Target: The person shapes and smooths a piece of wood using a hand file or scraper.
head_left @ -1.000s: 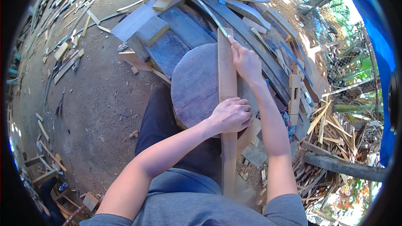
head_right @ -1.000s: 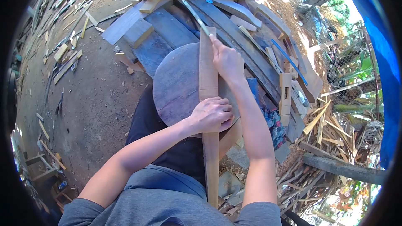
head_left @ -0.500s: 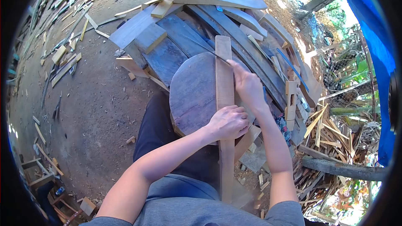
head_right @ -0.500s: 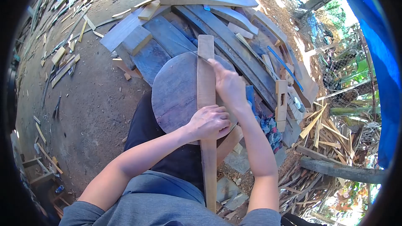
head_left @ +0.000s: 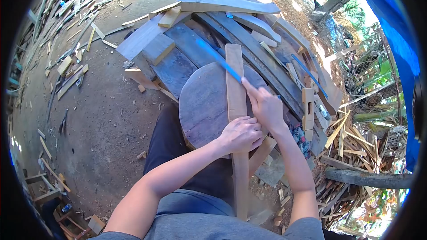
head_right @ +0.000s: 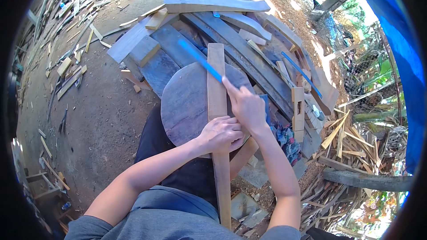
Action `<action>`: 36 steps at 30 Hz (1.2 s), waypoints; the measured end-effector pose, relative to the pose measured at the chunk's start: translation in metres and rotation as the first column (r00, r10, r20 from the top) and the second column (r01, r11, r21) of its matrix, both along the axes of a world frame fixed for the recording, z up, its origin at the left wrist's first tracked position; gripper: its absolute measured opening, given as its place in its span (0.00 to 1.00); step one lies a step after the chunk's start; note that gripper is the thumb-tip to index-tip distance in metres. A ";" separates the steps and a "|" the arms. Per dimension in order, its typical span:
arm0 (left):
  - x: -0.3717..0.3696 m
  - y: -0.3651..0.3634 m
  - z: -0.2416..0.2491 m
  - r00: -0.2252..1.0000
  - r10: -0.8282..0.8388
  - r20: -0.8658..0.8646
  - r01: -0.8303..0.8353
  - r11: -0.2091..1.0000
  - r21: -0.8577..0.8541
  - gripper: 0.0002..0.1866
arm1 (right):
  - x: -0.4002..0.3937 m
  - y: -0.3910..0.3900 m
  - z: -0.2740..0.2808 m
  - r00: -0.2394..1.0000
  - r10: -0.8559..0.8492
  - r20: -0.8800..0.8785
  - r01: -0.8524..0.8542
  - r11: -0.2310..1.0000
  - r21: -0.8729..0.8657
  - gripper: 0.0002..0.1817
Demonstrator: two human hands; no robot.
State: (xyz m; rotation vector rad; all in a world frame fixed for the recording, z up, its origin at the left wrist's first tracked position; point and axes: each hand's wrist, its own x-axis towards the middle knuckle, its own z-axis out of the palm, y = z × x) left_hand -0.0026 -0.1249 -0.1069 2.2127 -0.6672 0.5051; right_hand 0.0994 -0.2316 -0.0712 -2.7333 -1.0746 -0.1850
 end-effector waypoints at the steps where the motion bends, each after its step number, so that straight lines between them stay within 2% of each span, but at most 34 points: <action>1: -0.001 0.000 0.000 1.000 -0.008 0.003 0.008 1.000 0.028 0.07 | 0.010 0.014 -0.001 0.999 -0.026 0.020 0.025 0.999 0.026 0.25; 4: -0.001 0.000 0.000 1.000 -0.005 -0.003 0.005 0.999 0.047 0.07 | 0.050 0.047 -0.006 0.992 -0.108 -0.061 0.113 0.990 0.083 0.24; 7: -0.001 -0.001 0.000 1.000 0.006 0.028 -0.006 1.000 0.028 0.08 | 0.054 0.052 -0.012 0.996 -0.087 -0.034 0.092 0.983 0.160 0.24; 8: -0.001 -0.001 -0.001 1.000 0.011 0.028 -0.012 1.000 0.024 0.08 | 0.046 0.042 -0.012 0.996 -0.082 -0.033 0.086 0.984 0.156 0.24; 10: -0.002 0.000 -0.001 1.000 0.012 0.004 -0.012 1.000 -0.006 0.09 | 0.011 0.015 -0.004 0.987 0.023 -0.159 0.000 0.990 0.139 0.25; 13: -0.002 0.000 -0.004 1.000 -0.001 -0.004 0.001 1.000 -0.016 0.09 | -0.008 0.004 0.008 0.984 -0.029 -0.178 0.038 0.998 0.042 0.25; 16: -0.002 0.001 0.001 1.000 -0.006 -0.010 0.006 1.000 0.004 0.09 | 0.011 0.033 0.010 0.984 -0.144 -0.102 0.138 0.989 -0.058 0.24; 17: -0.001 0.000 0.002 1.000 -0.006 -0.006 0.006 1.000 0.008 0.09 | 0.027 0.042 0.009 0.985 -0.143 -0.099 0.139 0.989 -0.053 0.24; 19: -0.002 0.001 0.002 1.000 0.001 -0.007 -0.001 1.000 0.015 0.08 | 0.055 0.064 0.002 0.973 -0.176 -0.150 0.190 0.978 0.082 0.23; 22: -0.002 0.001 0.001 1.000 -0.007 0.005 0.007 1.000 0.017 0.08 | 0.060 0.068 0.007 0.968 -0.205 -0.144 0.213 0.976 0.038 0.22; 24: -0.002 0.000 0.001 1.000 -0.012 -0.005 0.012 1.000 0.008 0.08 | 0.053 0.050 -0.004 0.984 -0.139 -0.112 0.150 0.984 0.096 0.22; 26: -0.003 0.001 -0.002 1.000 -0.008 -0.027 0.008 1.000 -0.005 0.08 | 0.024 0.030 -0.004 0.987 -0.049 -0.151 0.070 0.988 0.137 0.23; 29: -0.002 -0.001 -0.004 0.999 0.025 -0.022 -0.026 0.999 -0.044 0.08 | -0.004 0.016 0.004 0.985 -0.068 -0.156 0.079 0.995 0.065 0.23; 32: -0.002 0.000 0.001 0.999 -0.028 -0.015 0.028 1.000 0.002 0.08 | 0.020 0.041 0.010 0.961 -0.149 -0.234 0.166 0.984 0.058 0.23; 34: -0.001 0.001 0.002 1.000 -0.022 -0.013 0.022 1.000 0.002 0.08 | 0.054 0.059 -0.004 0.976 -0.144 -0.162 0.168 0.976 0.141 0.22; 36: -0.003 0.002 0.003 1.000 -0.010 -0.019 0.011 1.000 0.022 0.08 | 0.065 0.069 -0.002 0.976 -0.155 -0.156 0.176 0.976 0.131 0.22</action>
